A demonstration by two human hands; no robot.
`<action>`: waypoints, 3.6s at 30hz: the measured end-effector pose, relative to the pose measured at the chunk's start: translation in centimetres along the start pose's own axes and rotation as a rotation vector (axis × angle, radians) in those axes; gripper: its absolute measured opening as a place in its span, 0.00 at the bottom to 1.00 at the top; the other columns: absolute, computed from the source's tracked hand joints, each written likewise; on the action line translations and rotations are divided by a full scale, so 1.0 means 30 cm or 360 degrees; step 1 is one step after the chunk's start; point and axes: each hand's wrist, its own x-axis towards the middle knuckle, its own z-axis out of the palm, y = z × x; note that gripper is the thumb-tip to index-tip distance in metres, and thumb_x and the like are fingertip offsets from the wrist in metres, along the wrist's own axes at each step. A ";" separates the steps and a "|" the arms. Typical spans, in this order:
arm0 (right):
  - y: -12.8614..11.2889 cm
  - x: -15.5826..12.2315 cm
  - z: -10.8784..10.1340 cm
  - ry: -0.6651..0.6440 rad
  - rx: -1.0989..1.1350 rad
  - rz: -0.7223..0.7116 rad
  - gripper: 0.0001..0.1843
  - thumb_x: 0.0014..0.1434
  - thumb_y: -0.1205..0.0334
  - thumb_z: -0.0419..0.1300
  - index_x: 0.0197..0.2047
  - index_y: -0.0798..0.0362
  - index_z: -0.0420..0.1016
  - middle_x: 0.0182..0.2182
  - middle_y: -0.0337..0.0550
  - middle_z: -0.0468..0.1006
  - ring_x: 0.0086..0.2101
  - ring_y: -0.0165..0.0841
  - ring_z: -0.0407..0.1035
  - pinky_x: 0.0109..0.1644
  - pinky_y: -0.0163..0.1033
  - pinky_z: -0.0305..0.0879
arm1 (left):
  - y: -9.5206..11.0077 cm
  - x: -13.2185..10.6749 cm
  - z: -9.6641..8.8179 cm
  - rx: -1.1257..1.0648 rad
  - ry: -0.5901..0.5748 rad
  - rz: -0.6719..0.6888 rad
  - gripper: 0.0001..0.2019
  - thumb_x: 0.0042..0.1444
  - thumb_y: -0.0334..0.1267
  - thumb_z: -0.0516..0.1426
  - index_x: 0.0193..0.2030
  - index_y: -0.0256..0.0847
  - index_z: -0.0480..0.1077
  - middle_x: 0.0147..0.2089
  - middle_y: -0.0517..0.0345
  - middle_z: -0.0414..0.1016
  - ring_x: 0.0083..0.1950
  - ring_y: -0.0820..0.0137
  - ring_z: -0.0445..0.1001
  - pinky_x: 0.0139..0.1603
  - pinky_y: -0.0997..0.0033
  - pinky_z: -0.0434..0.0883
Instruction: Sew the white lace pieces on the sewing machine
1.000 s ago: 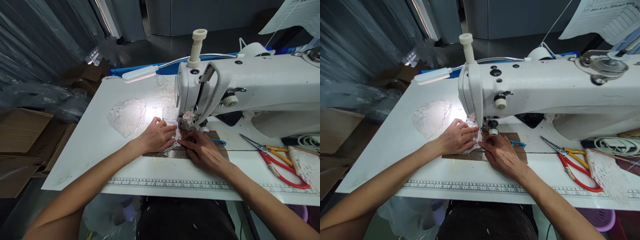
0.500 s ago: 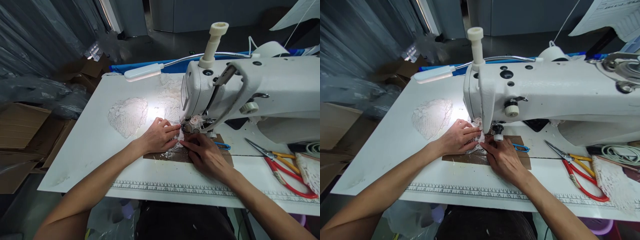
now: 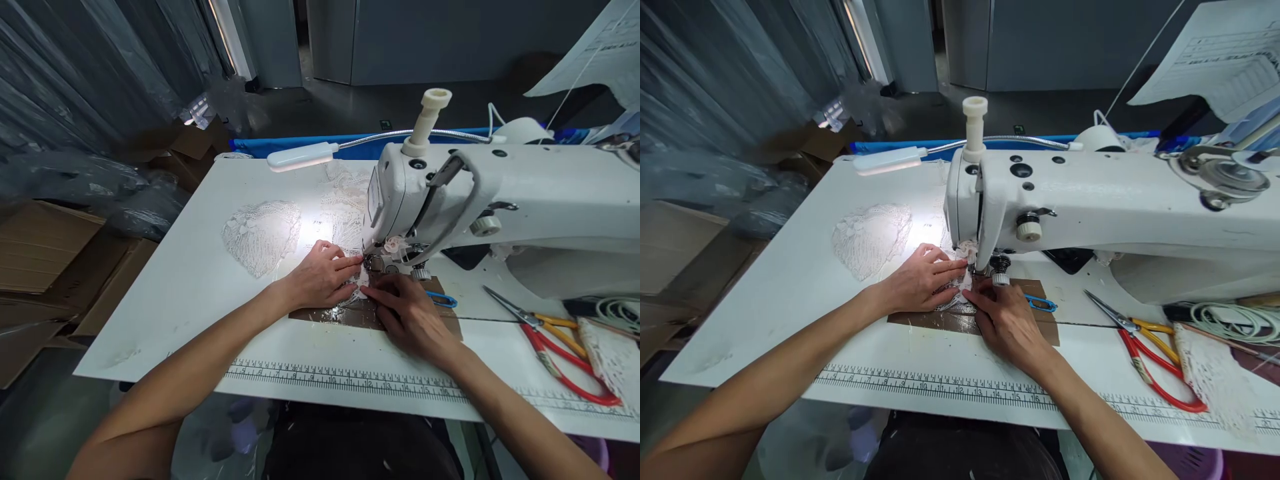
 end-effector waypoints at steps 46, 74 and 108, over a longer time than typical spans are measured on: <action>0.030 0.033 -0.035 0.0175 0.0149 0.0156 0.20 0.65 0.63 0.49 0.59 0.50 0.70 0.46 0.51 0.70 0.40 0.38 0.70 0.44 0.44 0.70 | 0.069 0.031 0.040 0.0329 0.0091 -0.0175 0.13 0.67 0.38 0.48 0.48 0.34 0.70 0.48 0.46 0.72 0.42 0.63 0.69 0.42 0.60 0.61; 0.011 0.029 -0.047 -0.0043 0.0143 0.0008 0.21 0.62 0.66 0.50 0.57 0.53 0.71 0.47 0.53 0.70 0.44 0.40 0.68 0.51 0.47 0.69 | 0.019 0.021 0.025 -0.0790 0.0596 -0.0307 0.05 0.62 0.32 0.54 0.37 0.36 0.70 0.35 0.55 0.75 0.31 0.75 0.72 0.30 0.75 0.71; 0.001 0.021 -0.026 -0.0044 0.0076 -0.0017 0.18 0.62 0.63 0.54 0.54 0.48 0.75 0.48 0.53 0.71 0.49 0.46 0.65 0.51 0.55 0.66 | 0.025 0.011 0.050 -0.0366 0.0273 0.0014 0.08 0.63 0.34 0.54 0.38 0.40 0.75 0.42 0.53 0.78 0.40 0.68 0.76 0.42 0.64 0.71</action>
